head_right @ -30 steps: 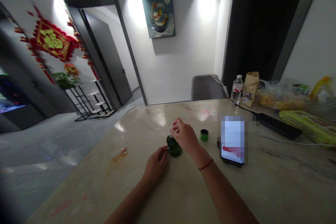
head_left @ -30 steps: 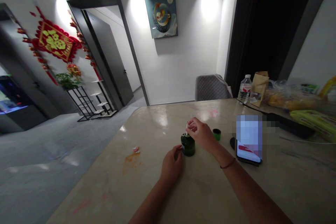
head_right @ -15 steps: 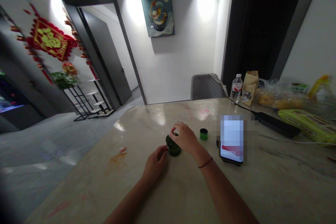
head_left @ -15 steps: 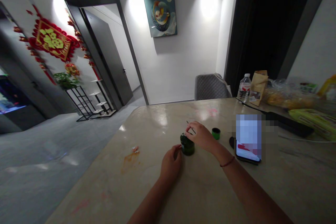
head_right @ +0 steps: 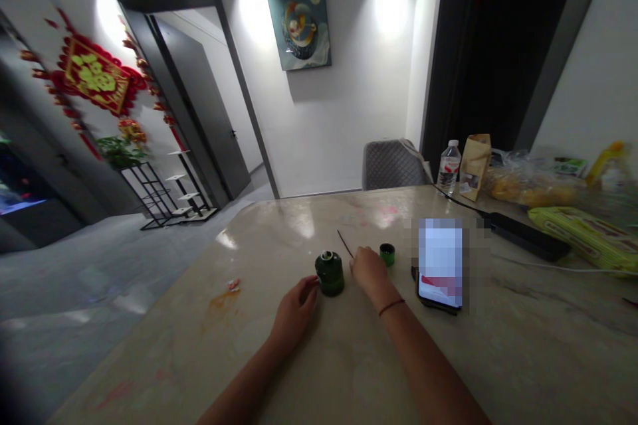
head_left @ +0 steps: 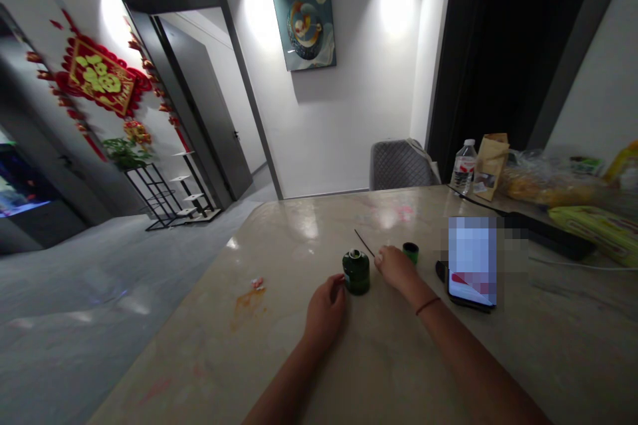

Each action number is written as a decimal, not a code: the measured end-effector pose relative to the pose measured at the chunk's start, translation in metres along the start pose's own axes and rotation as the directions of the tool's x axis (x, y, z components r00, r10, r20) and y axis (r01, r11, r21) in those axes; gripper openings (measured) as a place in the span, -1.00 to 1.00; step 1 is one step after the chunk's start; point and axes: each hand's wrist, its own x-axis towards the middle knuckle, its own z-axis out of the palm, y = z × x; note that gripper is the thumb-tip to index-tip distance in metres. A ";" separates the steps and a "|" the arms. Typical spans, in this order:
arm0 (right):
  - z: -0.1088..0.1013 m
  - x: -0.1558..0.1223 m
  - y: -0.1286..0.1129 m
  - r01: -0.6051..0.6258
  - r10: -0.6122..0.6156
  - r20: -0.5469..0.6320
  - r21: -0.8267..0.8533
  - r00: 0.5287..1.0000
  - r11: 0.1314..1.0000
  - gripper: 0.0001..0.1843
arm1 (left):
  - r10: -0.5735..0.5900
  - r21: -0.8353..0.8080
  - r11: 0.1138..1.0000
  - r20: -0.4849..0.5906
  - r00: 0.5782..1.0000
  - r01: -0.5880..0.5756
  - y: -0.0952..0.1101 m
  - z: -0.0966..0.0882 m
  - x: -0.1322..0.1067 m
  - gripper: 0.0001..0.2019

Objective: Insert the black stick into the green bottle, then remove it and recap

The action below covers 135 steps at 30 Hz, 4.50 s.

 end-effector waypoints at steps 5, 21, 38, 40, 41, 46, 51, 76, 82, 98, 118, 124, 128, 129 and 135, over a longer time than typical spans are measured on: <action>0.008 -0.006 -0.002 0.029 -0.026 0.015 -0.170 1.000 0.985 -0.76 | 0.001 0.009 1.000 -0.002 1.000 -0.001 -0.001 0.000 0.000 -0.72; -0.010 0.008 0.007 -0.056 0.025 0.090 0.355 0.996 0.933 -0.88 | -0.007 -0.031 1.000 0.000 1.000 0.007 0.000 -0.001 0.001 -0.72; -0.054 0.002 -0.024 0.120 0.042 -0.144 0.925 0.989 0.360 -0.69 | -0.007 -0.002 1.000 -0.001 1.000 0.007 -0.005 0.001 0.001 -0.71; -0.050 0.002 -0.026 0.171 0.028 -0.207 0.870 0.978 0.463 -0.68 | -0.015 -0.002 1.000 0.000 1.000 0.015 -0.004 0.001 0.001 -0.71; -0.048 0.002 -0.027 0.181 0.018 -0.221 0.841 0.975 0.510 -0.69 | -0.016 -0.004 1.000 0.000 1.000 0.016 -0.004 0.001 0.001 -0.71; -0.038 0.000 -0.031 0.185 -0.026 -0.224 0.729 0.974 0.659 -0.72 | -0.004 -0.008 1.000 0.001 1.000 0.004 -0.003 0.001 0.000 -0.71; -0.039 -0.003 -0.035 0.189 -0.050 -0.229 0.642 0.972 0.743 -0.83 | -0.022 -0.001 1.000 -0.002 1.000 0.022 0.002 -0.001 -0.001 -0.71; 0.012 -0.004 0.000 0.048 -0.410 0.229 0.825 0.883 0.563 -0.15 | -0.180 -0.289 0.949 -0.173 0.968 0.124 -0.006 -0.006 0.004 -0.68; 0.022 -0.009 -0.001 0.103 -0.434 0.175 0.832 0.884 0.544 -0.36 | -0.265 -0.460 0.872 -0.157 0.951 0.167 -0.011 -0.008 0.007 -0.67; 0.052 0.027 -0.010 0.131 -0.239 0.040 0.743 0.970 0.656 -0.38 | 0.138 0.365 0.924 -0.039 0.990 -0.114 0.009 0.001 -0.010 -0.79; 0.071 0.052 -0.003 0.082 -0.120 0.003 0.716 0.993 0.693 -0.40 | 0.113 0.358 0.928 -0.002 0.994 -0.104 0.011 0.000 -0.009 -0.79; 0.074 0.050 -0.003 0.079 -0.093 -0.023 0.751 0.995 0.656 -0.41 | 0.110 0.366 0.925 -0.006 0.994 -0.100 0.010 0.001 -0.008 -0.79; 0.073 0.047 -0.005 0.125 -0.074 -0.105 0.662 0.992 0.738 -0.37 | 0.122 0.371 0.922 -0.003 0.993 -0.112 0.008 0.002 -0.007 -0.78; 0.072 0.047 -0.004 0.135 -0.083 -0.109 0.645 0.990 0.753 -0.38 | 0.125 0.375 0.920 -0.001 0.992 -0.116 0.008 0.002 -0.008 -0.78; 0.069 0.046 -0.001 0.140 -0.170 -0.027 0.701 0.985 0.699 -0.39 | 0.116 0.387 0.915 0.008 0.993 -0.110 0.010 0.001 -0.008 -0.78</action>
